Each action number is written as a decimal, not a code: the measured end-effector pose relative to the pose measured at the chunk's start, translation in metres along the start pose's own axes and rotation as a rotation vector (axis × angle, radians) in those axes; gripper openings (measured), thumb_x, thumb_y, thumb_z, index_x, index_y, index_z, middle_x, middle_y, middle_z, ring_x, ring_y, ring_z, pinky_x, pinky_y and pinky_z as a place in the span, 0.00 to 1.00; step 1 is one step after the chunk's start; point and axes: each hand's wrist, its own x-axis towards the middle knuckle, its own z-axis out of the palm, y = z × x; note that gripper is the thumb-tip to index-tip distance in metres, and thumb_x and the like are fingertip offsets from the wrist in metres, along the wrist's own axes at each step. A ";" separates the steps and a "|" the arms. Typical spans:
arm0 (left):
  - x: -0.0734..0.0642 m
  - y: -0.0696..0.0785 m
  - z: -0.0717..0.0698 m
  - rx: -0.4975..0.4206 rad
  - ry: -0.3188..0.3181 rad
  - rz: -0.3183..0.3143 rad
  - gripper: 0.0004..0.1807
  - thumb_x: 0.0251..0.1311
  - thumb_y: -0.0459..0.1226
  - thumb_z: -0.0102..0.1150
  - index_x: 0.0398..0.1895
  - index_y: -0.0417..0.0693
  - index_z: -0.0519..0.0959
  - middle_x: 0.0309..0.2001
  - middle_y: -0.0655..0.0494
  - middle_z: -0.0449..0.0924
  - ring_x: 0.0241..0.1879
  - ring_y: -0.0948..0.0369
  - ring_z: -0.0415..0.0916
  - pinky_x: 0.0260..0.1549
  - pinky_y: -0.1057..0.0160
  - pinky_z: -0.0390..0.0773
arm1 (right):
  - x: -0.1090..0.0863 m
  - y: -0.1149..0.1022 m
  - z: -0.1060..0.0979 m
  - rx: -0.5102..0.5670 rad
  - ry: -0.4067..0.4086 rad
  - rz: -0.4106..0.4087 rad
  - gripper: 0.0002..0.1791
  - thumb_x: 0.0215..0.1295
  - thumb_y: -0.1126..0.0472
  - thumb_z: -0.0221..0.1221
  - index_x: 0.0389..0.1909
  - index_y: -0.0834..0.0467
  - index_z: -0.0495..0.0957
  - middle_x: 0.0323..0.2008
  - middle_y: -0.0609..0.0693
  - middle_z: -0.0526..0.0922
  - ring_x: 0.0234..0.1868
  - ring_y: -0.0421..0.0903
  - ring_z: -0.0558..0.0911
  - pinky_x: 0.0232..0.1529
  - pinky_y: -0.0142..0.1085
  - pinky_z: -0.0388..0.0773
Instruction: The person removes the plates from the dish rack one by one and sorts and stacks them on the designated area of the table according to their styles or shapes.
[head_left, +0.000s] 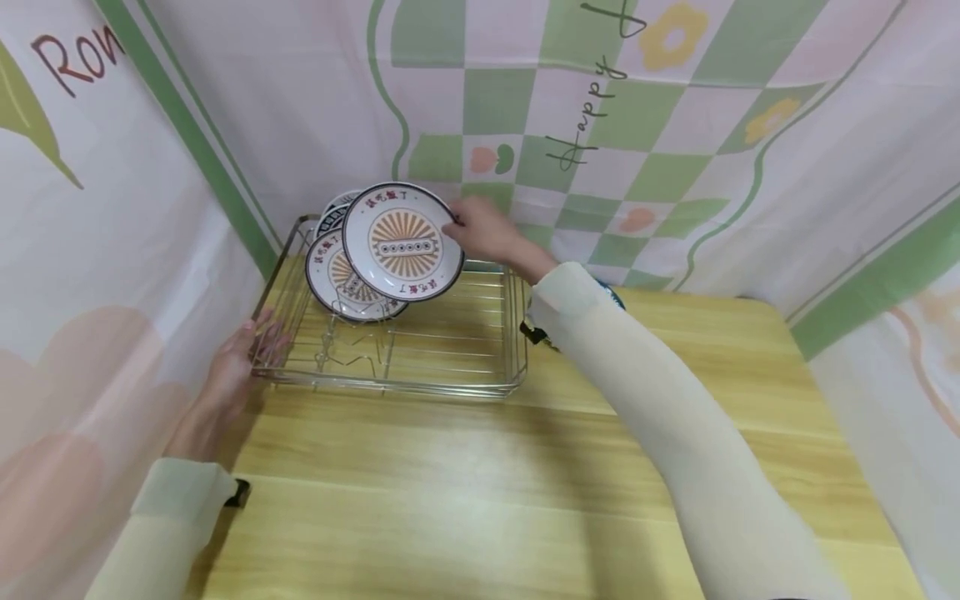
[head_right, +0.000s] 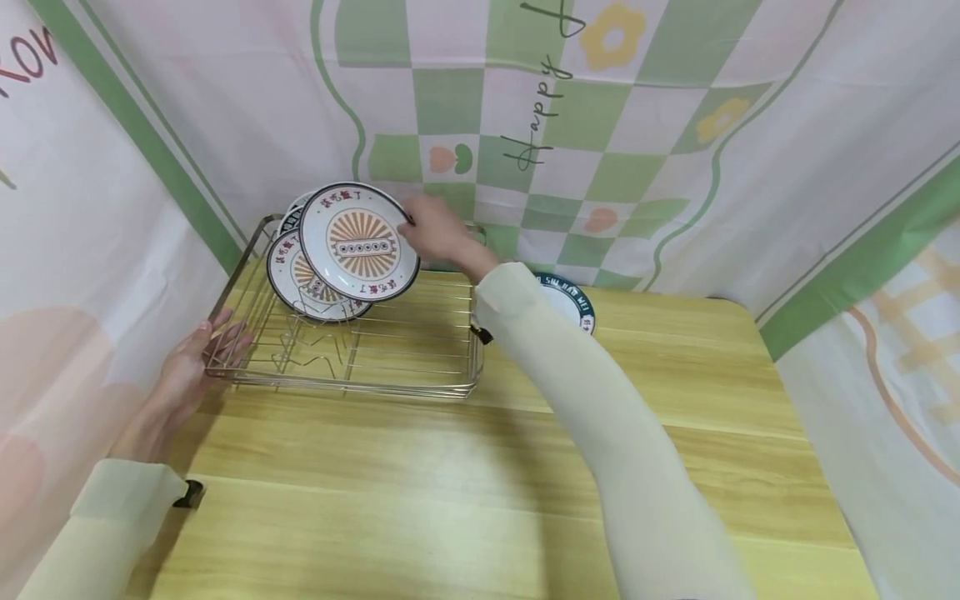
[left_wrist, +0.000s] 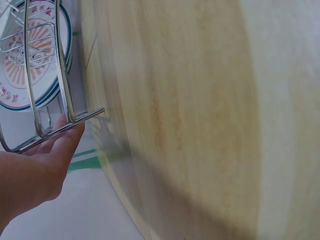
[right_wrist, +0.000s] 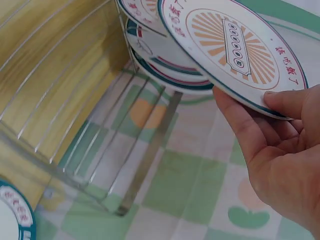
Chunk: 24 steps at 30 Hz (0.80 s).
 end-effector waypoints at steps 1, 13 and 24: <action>0.000 0.000 0.000 0.002 -0.001 0.005 0.42 0.82 0.63 0.26 0.87 0.51 0.37 0.85 0.42 0.35 0.83 0.43 0.45 0.83 0.44 0.47 | -0.002 0.002 -0.004 0.041 0.000 0.009 0.11 0.80 0.67 0.53 0.45 0.69 0.82 0.35 0.60 0.84 0.27 0.45 0.79 0.28 0.32 0.82; -0.002 -0.003 0.000 0.032 0.006 0.008 0.42 0.82 0.63 0.25 0.87 0.51 0.37 0.85 0.42 0.36 0.83 0.43 0.47 0.82 0.42 0.49 | -0.052 0.031 -0.052 0.468 0.012 0.330 0.14 0.82 0.68 0.51 0.58 0.73 0.76 0.43 0.61 0.85 0.34 0.47 0.88 0.41 0.36 0.92; -0.003 0.000 -0.004 -0.008 -0.005 0.007 0.42 0.81 0.63 0.28 0.87 0.51 0.37 0.85 0.40 0.35 0.83 0.49 0.51 0.82 0.47 0.50 | -0.115 0.069 -0.095 0.564 0.054 0.467 0.17 0.84 0.65 0.51 0.63 0.73 0.70 0.37 0.51 0.87 0.36 0.44 0.88 0.47 0.39 0.92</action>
